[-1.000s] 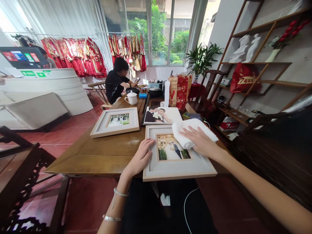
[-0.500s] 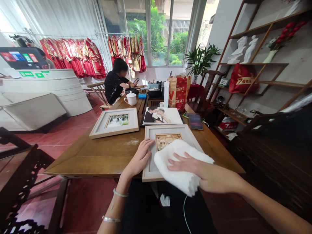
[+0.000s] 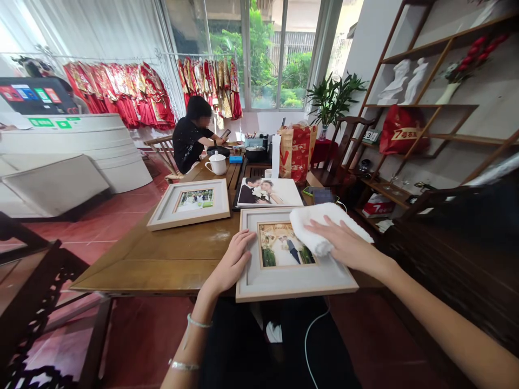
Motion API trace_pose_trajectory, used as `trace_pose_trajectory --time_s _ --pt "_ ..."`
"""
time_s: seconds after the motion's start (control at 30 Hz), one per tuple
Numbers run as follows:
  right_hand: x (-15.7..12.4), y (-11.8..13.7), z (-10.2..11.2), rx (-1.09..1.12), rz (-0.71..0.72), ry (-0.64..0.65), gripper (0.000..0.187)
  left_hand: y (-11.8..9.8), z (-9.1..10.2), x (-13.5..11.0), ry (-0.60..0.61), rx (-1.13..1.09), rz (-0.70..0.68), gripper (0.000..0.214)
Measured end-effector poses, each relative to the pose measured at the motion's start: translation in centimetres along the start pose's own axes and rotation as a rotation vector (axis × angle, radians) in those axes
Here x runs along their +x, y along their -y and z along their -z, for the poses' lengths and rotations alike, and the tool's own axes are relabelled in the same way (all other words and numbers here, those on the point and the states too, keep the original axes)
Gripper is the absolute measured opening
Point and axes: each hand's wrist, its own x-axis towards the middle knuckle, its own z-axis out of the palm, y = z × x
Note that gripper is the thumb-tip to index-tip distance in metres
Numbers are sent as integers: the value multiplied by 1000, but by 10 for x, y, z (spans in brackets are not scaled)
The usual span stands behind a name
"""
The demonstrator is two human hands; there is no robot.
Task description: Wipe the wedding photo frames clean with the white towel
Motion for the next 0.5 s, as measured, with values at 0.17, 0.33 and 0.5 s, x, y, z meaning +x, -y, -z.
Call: trace_pose_trajectory --time_s 0.17,0.33,0.5 --pt "55 14 -2 -5 -68 -63 84 1 0 0 3 8 -3 46" --pt "45 50 -7 120 214 100 90 1 0 0 4 12 -7 45" --pt "-25 76 10 341 492 314 94 1 -1 -1 -19 5 -6 43"
